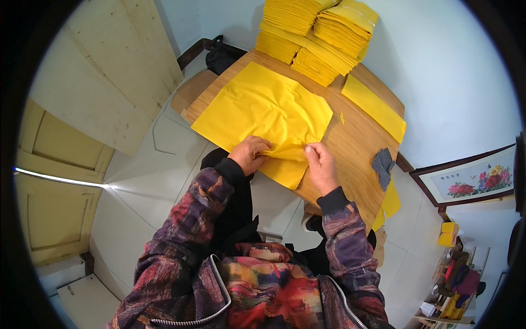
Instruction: The person folds yellow padded envelopes on a wooden table, smoothing the creases and stacking the finished units. They use a small gray cloth to wipe the table surface between folds.
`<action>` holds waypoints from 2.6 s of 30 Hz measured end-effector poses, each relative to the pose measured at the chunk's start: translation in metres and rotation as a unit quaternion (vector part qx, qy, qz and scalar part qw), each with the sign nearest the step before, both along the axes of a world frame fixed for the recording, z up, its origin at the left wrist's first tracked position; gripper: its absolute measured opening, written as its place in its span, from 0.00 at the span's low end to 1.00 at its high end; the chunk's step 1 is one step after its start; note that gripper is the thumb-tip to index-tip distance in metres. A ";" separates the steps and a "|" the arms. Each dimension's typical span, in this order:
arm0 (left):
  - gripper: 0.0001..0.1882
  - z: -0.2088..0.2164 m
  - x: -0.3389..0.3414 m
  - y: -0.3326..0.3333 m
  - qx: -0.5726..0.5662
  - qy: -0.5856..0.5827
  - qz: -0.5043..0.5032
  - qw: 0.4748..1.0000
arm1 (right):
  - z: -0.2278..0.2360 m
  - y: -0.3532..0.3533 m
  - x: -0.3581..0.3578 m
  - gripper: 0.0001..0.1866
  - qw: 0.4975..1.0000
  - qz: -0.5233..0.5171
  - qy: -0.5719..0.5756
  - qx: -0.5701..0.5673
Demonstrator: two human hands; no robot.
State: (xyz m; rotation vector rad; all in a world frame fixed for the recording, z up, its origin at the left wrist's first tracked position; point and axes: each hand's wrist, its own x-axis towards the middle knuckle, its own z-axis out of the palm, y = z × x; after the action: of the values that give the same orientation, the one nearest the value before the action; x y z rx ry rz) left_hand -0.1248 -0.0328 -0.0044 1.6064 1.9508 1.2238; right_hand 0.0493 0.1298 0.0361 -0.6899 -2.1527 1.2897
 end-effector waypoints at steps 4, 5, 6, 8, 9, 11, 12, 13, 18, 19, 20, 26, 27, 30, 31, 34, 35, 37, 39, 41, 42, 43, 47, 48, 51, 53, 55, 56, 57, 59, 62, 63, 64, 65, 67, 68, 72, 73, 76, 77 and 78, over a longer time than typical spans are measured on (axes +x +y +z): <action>0.08 -0.006 0.000 0.005 0.029 -0.037 0.040 0.998 | 0.000 -0.004 0.033 0.07 0.998 -0.042 -0.020 0.046; 0.08 -0.006 0.000 0.006 0.009 -0.073 0.052 0.996 | 0.000 -0.008 0.043 0.07 0.995 -0.049 -0.056 0.062; 0.08 -0.006 -0.001 0.007 -0.010 -0.107 0.063 0.992 | -0.001 -0.015 0.050 0.10 0.995 -0.022 -0.091 0.042; 0.08 -0.005 -0.004 0.010 -0.047 -0.162 0.071 0.983 | -0.004 -0.028 0.059 0.12 0.982 0.050 -0.075 0.164; 0.09 -0.004 -0.005 0.011 -0.065 -0.183 0.069 0.979 | -0.006 -0.033 0.061 0.14 0.968 0.083 -0.082 0.222; 0.09 -0.003 -0.006 0.009 -0.081 -0.196 0.068 0.975 | -0.008 -0.038 0.059 0.17 0.954 0.112 -0.104 0.259; 0.09 -0.002 -0.006 0.008 -0.078 -0.188 0.068 0.977 | -0.009 -0.039 0.056 0.17 0.944 0.122 -0.112 0.284; 0.10 -0.002 -0.006 0.008 -0.069 -0.177 0.065 0.980 | -0.010 -0.038 0.053 0.17 0.934 0.130 -0.120 0.309; 0.11 -0.003 -0.006 0.008 -0.067 -0.199 0.069 0.975 | -0.012 -0.032 0.044 0.08 0.946 0.124 -0.099 0.281; 0.11 -0.003 -0.006 0.008 -0.072 -0.182 0.070 0.978 | -0.011 -0.030 0.043 0.07 0.947 0.131 -0.103 0.276; 0.11 -0.004 -0.006 0.009 -0.070 -0.188 0.066 0.977 | -0.011 -0.029 0.043 0.06 0.947 0.137 -0.106 0.271; 0.11 -0.005 -0.006 0.008 -0.044 -0.199 0.068 0.977 | -0.011 -0.028 0.040 0.06 0.966 0.132 -0.086 0.203; 0.11 -0.004 -0.006 0.008 -0.041 -0.208 0.063 0.975 | -0.012 -0.028 0.039 0.06 0.972 0.129 -0.083 0.180; 0.11 -0.003 -0.007 0.008 -0.063 -0.195 0.060 0.977 | -0.016 -0.026 0.038 0.06 0.983 0.121 -0.081 0.113; 0.11 -0.003 -0.007 0.008 -0.066 -0.181 0.059 0.979 | -0.018 -0.024 0.038 0.05 0.985 0.122 -0.078 0.091; 0.11 -0.004 -0.005 0.009 -0.038 -0.205 0.068 0.976 | -0.024 -0.021 0.037 0.05 0.990 0.126 -0.059 -0.002; 0.10 -0.005 -0.004 0.009 -0.032 -0.216 0.069 0.974 | -0.025 -0.021 0.037 0.04 0.989 0.127 -0.053 -0.050; 0.10 -0.006 -0.003 0.010 -0.032 -0.244 0.073 0.966 | -0.025 -0.018 0.036 0.04 0.988 0.136 -0.052 -0.054; 0.10 -0.007 -0.003 0.009 -0.026 -0.229 0.077 0.970 | -0.024 -0.016 0.036 0.04 0.987 0.134 -0.065 -0.068; 0.11 -0.008 -0.004 0.008 -0.037 -0.215 0.077 0.973 | -0.022 -0.015 0.036 0.04 0.985 0.119 -0.092 -0.086; 0.11 -0.008 -0.005 0.008 -0.046 -0.205 0.074 0.975 | -0.021 -0.014 0.036 0.04 0.985 0.120 -0.099 -0.077; 0.12 -0.007 -0.006 0.009 -0.055 -0.193 0.070 0.977 | -0.020 -0.014 0.037 0.04 0.984 0.119 -0.109 -0.078; 0.11 -0.006 -0.005 0.008 -0.056 -0.226 0.069 0.970 | -0.021 -0.013 0.037 0.04 0.984 0.120 -0.109 -0.072; 0.11 -0.005 -0.004 0.009 -0.050 -0.233 0.074 0.968 | -0.021 -0.013 0.037 0.04 0.985 0.124 -0.105 -0.066; 0.10 -0.003 -0.003 0.009 -0.035 -0.231 0.078 0.969 | -0.022 -0.013 0.036 0.04 0.982 0.128 -0.107 -0.084; 0.10 -0.002 -0.003 0.009 -0.032 -0.221 0.076 0.972 | -0.021 -0.013 0.036 0.03 0.978 0.120 -0.116 -0.121; 0.10 -0.002 -0.004 0.008 -0.034 -0.210 0.072 0.974 | -0.020 -0.014 0.035 0.03 0.978 0.114 -0.114 -0.133; 0.11 -0.002 -0.005 0.008 -0.040 -0.206 0.067 0.975 | -0.018 -0.014 0.035 0.02 0.977 0.109 -0.115 -0.144; 0.11 -0.002 -0.005 0.008 -0.046 -0.202 0.062 0.976 | -0.017 -0.014 0.035 0.02 0.976 0.107 -0.121 -0.145; 0.11 -0.003 -0.006 0.008 -0.053 -0.200 0.056 0.977 | -0.014 -0.013 0.033 0.02 0.975 0.104 -0.133 -0.147; 0.11 -0.004 -0.006 0.008 -0.052 -0.202 0.055 0.977 | -0.011 -0.013 0.031 0.02 0.975 0.108 -0.143 -0.135; 0.12 -0.004 -0.006 0.008 -0.049 -0.198 0.055 0.977 | -0.011 -0.012 0.030 0.02 0.974 0.105 -0.147 -0.138; 0.12 -0.004 -0.006 0.008 -0.050 -0.193 0.056 0.978 | -0.010 -0.012 0.030 0.02 0.973 0.102 -0.151 -0.142; 0.11 -0.004 -0.006 0.008 -0.049 -0.193 0.059 0.978 | -0.010 -0.012 0.029 0.02 0.972 0.099 -0.155 -0.145; 0.11 -0.003 -0.005 0.008 -0.055 -0.191 0.070 0.978 | -0.011 -0.012 0.029 0.02 0.973 0.101 -0.157 -0.138; 0.11 -0.003 -0.005 0.008 -0.056 -0.188 0.072 0.978 | -0.012 -0.011 0.030 0.02 0.973 0.102 -0.158 -0.134; 0.11 -0.002 -0.004 0.008 -0.063 -0.193 0.075 0.976 | -0.015 -0.011 0.031 0.02 0.967 0.107 -0.174 -0.155; 0.11 -0.002 -0.004 0.008 -0.061 -0.192 0.075 0.977 | -0.015 -0.011 0.032 0.02 0.967 0.107 -0.173 -0.154; 0.11 -0.004 -0.003 0.009 -0.027 -0.215 0.078 0.973 | -0.013 -0.012 0.031 0.02 0.968 0.113 -0.175 -0.141; 0.11 -0.005 -0.004 0.009 -0.029 -0.210 0.075 0.974 | -0.011 -0.012 0.031 0.02 0.967 0.112 -0.184 -0.138; 0.11 -0.005 -0.005 0.008 -0.038 -0.206 0.070 0.975 | -0.009 -0.011 0.030 0.02 0.967 0.114 -0.187 -0.128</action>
State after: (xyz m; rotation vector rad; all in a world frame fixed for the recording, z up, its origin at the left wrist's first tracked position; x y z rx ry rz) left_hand -0.1293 -0.0244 -0.0095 1.0848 1.8370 1.3860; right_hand 0.0793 0.1183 0.0275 -0.8672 -2.4444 1.6947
